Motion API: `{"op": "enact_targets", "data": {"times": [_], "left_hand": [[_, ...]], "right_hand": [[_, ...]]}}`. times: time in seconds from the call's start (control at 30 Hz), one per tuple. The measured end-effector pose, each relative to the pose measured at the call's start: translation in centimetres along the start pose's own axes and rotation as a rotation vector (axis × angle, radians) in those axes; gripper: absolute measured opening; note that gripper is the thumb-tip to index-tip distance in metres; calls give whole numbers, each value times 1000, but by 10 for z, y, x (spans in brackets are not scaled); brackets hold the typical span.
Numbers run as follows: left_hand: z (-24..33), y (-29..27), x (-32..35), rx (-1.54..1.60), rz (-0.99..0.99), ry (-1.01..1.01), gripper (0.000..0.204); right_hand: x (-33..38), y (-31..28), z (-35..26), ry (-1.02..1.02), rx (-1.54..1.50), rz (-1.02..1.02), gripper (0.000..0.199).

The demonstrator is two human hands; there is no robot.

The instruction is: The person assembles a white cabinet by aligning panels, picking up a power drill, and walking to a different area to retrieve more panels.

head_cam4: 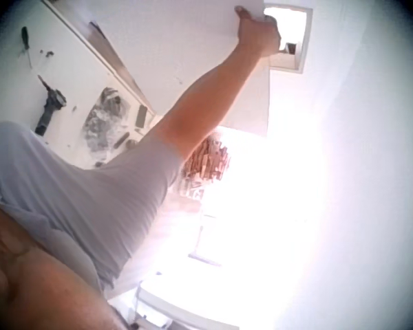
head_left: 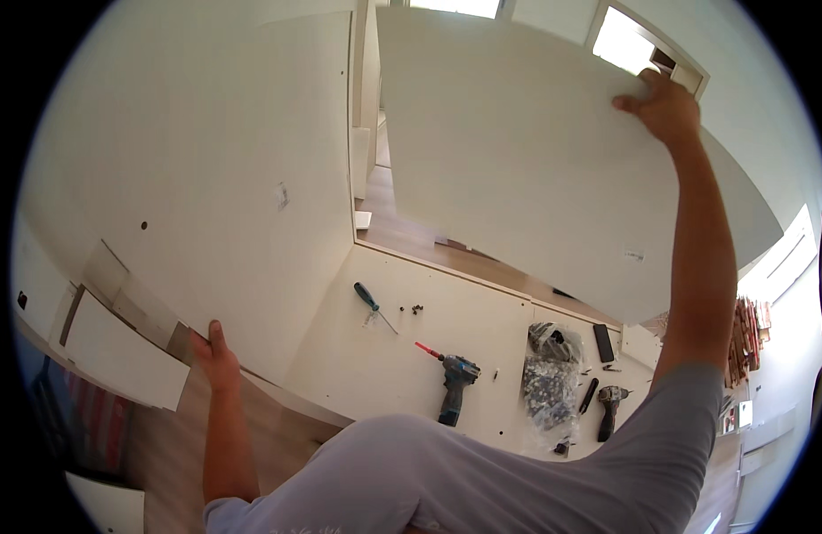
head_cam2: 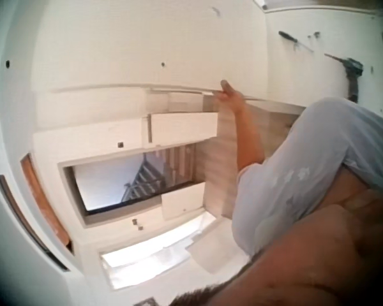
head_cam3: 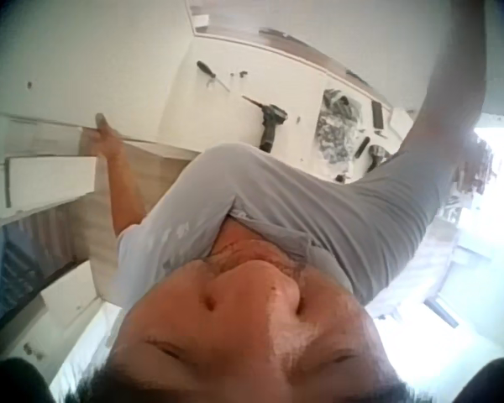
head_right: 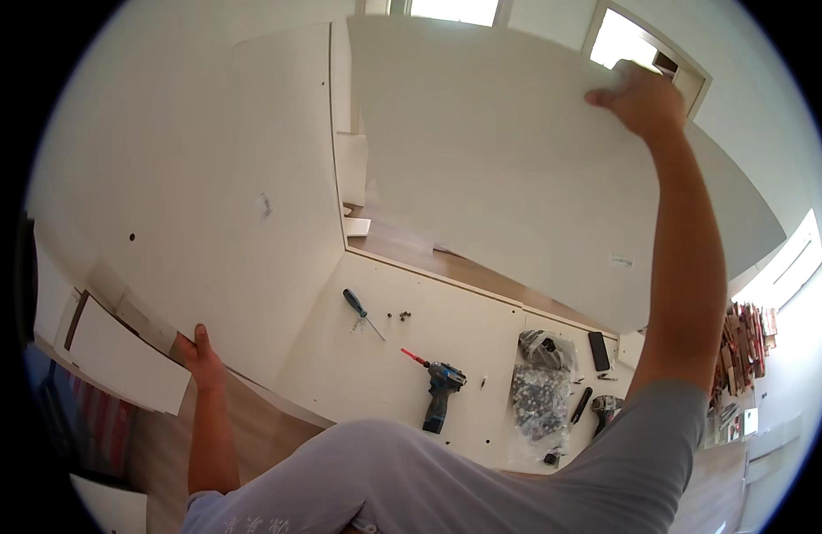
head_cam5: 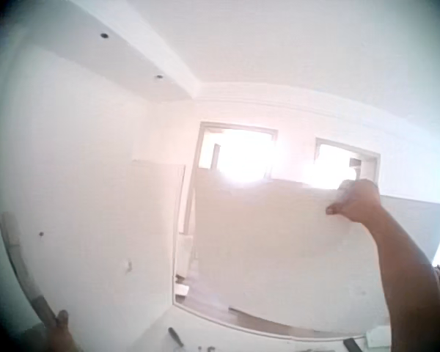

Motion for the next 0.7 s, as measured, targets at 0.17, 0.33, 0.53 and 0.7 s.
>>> {"op": "enact_targets", "data": {"times": [0.17,0.33,0.53,0.7], "left_hand": [[-1,5,3,37,-36,-52,42],[1,4,3,48,-14,-30,45],[1,4,2,51,-24,-27,46],[1,8,2,77,-41,-24,45]], "right_hand": [[6,32,-26,-35,-36,-229,73],[10,57,-41,-37,-103,-321,69],[15,79,-56,-28,-173,-316,65],[14,84,-34,-90,-189,-143,71]]}}
Point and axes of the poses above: each hand's wrist, its own x-axis away from the middle knuckle, its own y-axis out of the palm, z = x × y, the point moved 1 cm from there along -x, towards the middle knuckle, and after that the axes turned 2 degrees about -y, right-handed, at the moved point
